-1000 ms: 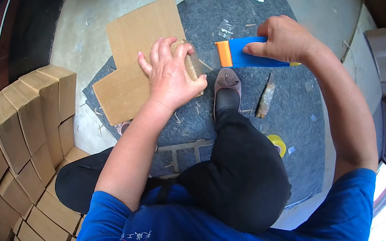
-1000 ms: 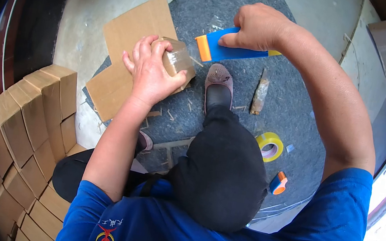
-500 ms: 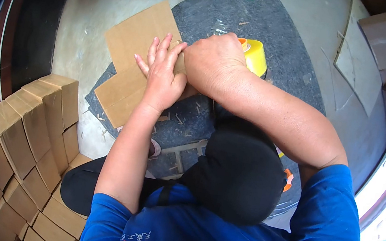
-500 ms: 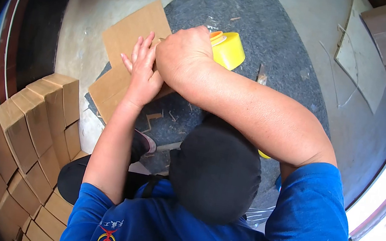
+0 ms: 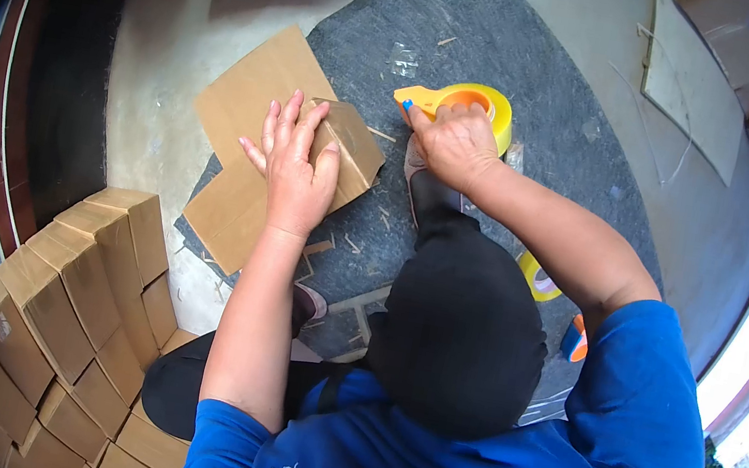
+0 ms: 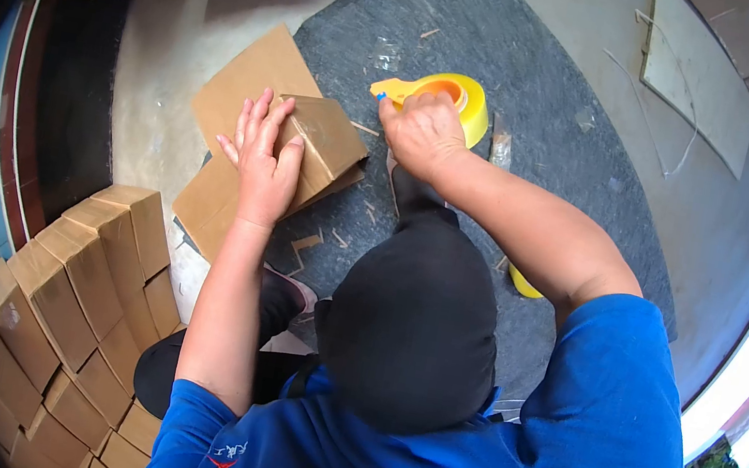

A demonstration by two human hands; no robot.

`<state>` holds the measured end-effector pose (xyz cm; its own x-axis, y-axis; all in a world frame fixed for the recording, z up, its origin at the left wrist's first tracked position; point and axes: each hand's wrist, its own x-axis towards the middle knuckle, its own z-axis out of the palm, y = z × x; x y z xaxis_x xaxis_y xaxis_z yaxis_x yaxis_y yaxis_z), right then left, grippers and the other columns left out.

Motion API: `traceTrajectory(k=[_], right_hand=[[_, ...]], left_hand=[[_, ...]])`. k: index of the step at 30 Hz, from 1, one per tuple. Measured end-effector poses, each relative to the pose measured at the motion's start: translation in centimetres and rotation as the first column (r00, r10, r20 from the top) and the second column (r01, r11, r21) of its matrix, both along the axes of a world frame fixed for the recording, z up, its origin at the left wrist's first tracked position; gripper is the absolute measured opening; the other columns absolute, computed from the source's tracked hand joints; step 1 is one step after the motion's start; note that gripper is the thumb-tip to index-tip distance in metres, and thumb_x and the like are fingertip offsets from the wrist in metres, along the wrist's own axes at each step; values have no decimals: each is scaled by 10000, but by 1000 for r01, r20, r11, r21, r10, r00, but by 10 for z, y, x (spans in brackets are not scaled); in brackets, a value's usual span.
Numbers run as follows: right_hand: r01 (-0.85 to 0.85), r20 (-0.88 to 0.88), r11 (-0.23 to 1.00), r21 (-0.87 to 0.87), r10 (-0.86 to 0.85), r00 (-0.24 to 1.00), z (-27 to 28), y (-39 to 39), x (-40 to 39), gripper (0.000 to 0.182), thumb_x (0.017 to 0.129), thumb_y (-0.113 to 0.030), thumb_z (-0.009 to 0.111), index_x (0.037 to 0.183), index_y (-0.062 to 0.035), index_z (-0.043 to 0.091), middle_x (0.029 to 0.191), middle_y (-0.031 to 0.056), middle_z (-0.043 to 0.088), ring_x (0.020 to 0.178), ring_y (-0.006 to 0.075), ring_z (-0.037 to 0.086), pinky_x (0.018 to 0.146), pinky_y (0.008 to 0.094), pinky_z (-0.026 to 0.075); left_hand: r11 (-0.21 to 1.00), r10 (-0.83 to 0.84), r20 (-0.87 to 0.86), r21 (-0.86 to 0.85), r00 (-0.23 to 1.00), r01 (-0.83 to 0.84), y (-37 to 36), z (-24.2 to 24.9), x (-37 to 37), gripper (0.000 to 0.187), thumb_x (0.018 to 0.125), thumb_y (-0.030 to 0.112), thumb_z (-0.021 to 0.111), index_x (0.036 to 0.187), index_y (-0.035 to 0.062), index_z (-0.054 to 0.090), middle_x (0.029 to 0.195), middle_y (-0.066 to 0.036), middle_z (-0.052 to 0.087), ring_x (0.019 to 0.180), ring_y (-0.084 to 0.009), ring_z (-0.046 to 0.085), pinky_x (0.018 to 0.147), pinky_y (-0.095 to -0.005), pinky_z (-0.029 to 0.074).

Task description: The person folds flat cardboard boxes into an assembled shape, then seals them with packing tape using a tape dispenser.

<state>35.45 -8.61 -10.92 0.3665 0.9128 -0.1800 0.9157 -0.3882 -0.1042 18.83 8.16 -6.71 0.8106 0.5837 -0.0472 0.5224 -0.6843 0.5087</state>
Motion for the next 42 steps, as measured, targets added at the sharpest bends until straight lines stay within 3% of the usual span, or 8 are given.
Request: traceTrajectory(k=[5, 10, 15, 22, 27, 31, 35, 42], right_hand=[[208, 73, 971, 114, -217, 973, -57, -37, 49, 482, 867, -309, 673, 1319, -183, 564, 934, 58, 637, 912, 229, 609, 749, 406, 429], [404, 85, 915, 7, -403, 911, -85, -37, 29, 457, 794, -257, 737, 1218, -123, 631, 989, 77, 638, 992, 243, 593, 821, 438, 460], [552, -694, 696, 459, -107, 712, -20, 38, -17, 476, 878, -298, 684, 1255, -30, 571, 1224, 175, 575, 1167, 359, 515, 1019, 435, 407], [603, -923, 771, 206, -51, 381, -68, 82, -61, 672, 995, -487, 449, 1484, -39, 344, 1472, 218, 387, 1333, 385, 371, 1120, 481, 256], [535, -659, 787, 307, -230, 716, -81, 92, -30, 627, 959, -405, 553, 1442, -36, 398, 1461, 178, 411, 1322, 361, 393, 1089, 462, 303], [754, -834, 611, 242, -266, 484, -68, 88, -32, 572, 984, -380, 525, 1417, -20, 428, 1440, 179, 439, 1315, 363, 402, 1110, 473, 299], [722, -897, 672, 165, -203, 393, -52, 100, -57, 546, 985, -405, 494, 1395, -46, 477, 1429, 174, 461, 1315, 347, 416, 1107, 454, 309], [685, -734, 709, 169, -373, 567, -94, 124, -34, 443, 944, -302, 535, 1318, -65, 551, 1344, 114, 541, 1250, 324, 469, 1056, 473, 352]], left_hand=[[1000, -1, -38, 8, 999, 1, -2, 3, 4, 450, 849, 180, 597, 1300, 193, 602, 1518, -82, 423, 1476, -335, 246, 1151, -655, -67], [1000, -12, -37, -6, 999, 12, -4, 6, 5, 449, 856, 151, 587, 1304, 185, 600, 1522, -84, 420, 1476, -345, 247, 1150, -649, -67], [1000, -11, -48, -4, 999, 11, -6, 6, 7, 463, 855, 116, 586, 1314, 179, 596, 1525, -84, 422, 1474, -352, 255, 1145, -653, -62], [999, -26, -65, 28, 998, 28, -7, 4, 5, 451, 909, 156, 565, 1360, 168, 564, 1544, -97, 395, 1484, -334, 241, 1155, -632, -47], [998, -40, -86, 46, 996, 44, -6, 5, 8, 465, 913, 162, 567, 1378, 170, 551, 1548, -102, 385, 1486, -331, 237, 1158, -626, -44], [999, -29, -56, 38, 998, 31, -10, 6, 6, 505, 874, 120, 573, 1377, 142, 536, 1529, -117, 409, 1477, -366, 242, 1150, -648, -52], [999, -17, -27, 45, 999, 18, -14, 5, 10, 578, 876, 118, 562, 1443, 90, 453, 1532, -134, 400, 1479, -363, 238, 1158, -634, -52], [993, -21, -66, 118, 998, 28, -11, -1, 7, 566, 924, 144, 520, 1474, 72, 408, 1559, -133, 366, 1485, -340, 241, 1175, -597, -27]])
